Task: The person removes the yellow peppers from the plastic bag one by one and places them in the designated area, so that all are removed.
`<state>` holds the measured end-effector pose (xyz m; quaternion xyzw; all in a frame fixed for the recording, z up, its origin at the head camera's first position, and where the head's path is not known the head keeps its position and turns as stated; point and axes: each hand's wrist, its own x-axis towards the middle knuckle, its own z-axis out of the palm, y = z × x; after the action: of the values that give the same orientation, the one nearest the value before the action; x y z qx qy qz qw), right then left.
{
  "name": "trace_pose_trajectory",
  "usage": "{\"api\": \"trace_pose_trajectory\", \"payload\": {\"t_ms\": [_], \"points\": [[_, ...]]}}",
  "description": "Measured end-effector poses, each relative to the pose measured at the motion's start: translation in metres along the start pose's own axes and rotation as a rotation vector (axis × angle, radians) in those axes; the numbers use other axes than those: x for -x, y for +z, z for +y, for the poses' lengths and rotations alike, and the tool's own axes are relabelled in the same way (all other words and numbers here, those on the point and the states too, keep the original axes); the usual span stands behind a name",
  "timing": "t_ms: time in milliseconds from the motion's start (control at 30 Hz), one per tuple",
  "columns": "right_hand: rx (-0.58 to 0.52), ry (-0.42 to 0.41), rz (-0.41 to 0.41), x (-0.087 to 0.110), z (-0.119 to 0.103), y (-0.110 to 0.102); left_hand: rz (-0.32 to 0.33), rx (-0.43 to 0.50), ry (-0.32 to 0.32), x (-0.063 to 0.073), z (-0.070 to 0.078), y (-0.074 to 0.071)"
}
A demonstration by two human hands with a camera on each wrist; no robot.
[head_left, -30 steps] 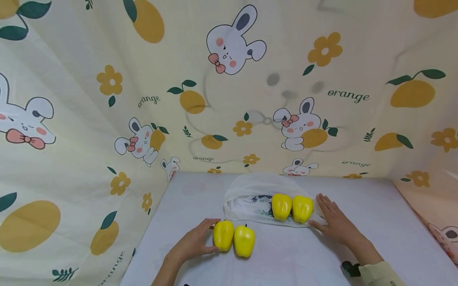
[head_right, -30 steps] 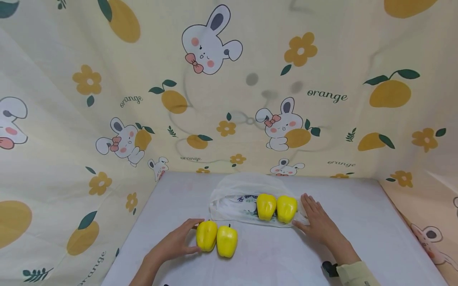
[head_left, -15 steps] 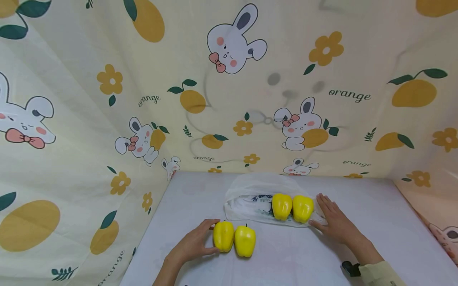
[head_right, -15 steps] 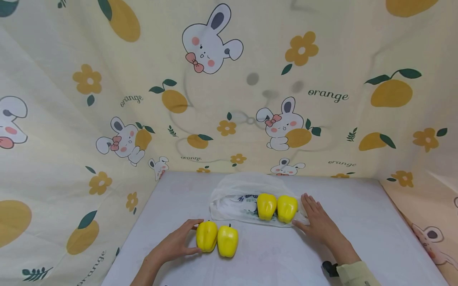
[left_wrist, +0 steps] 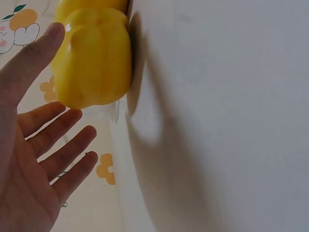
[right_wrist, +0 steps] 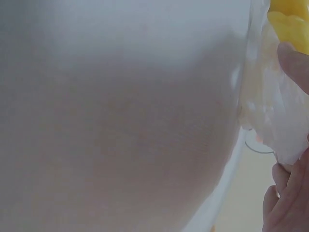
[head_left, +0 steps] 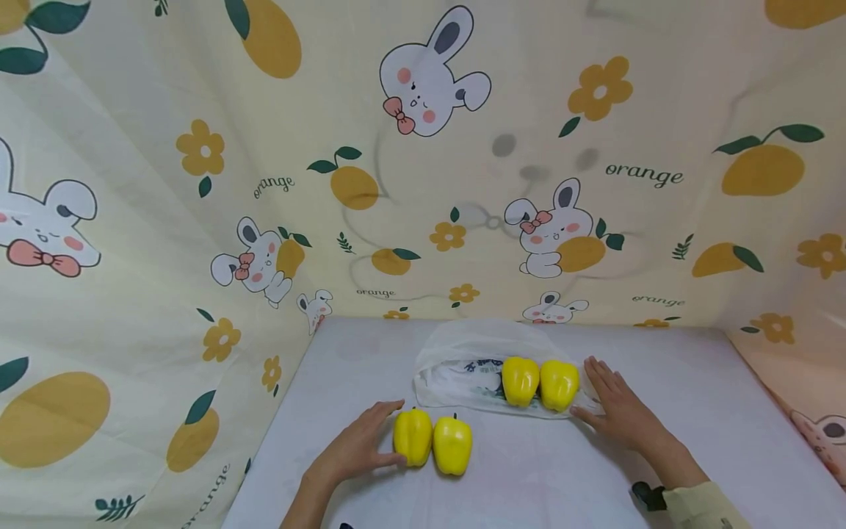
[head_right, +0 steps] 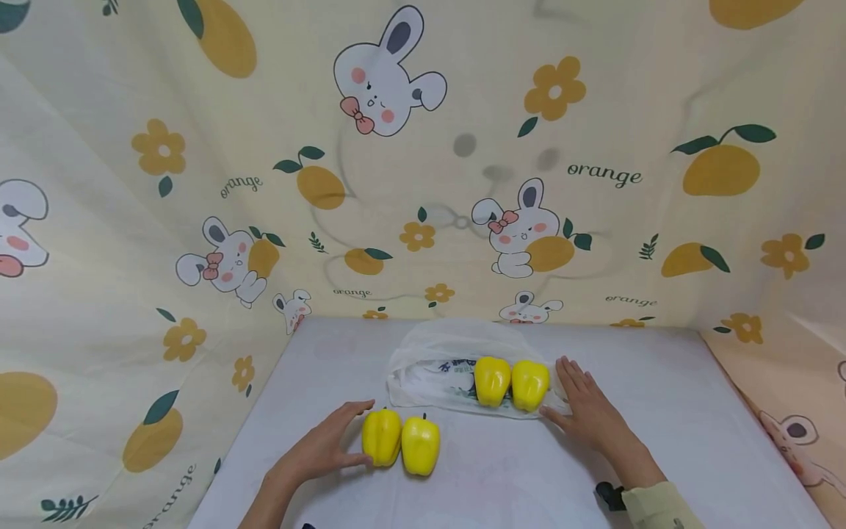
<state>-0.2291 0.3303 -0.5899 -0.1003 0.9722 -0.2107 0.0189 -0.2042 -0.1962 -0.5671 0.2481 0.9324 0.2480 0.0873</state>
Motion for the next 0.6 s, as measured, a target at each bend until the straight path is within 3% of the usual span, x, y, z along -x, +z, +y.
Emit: {"api": "trace_pose_trajectory", "payload": {"t_ms": [333,600], "points": [[0.006,-0.001,0.007,0.0,0.001,0.0,0.013,0.002,-0.022,-0.011,0.008,-0.007],[0.016,-0.013,-0.006,0.0,-0.002,-0.002,0.042,-0.027,0.008,-0.025,0.021,-0.013]]}}
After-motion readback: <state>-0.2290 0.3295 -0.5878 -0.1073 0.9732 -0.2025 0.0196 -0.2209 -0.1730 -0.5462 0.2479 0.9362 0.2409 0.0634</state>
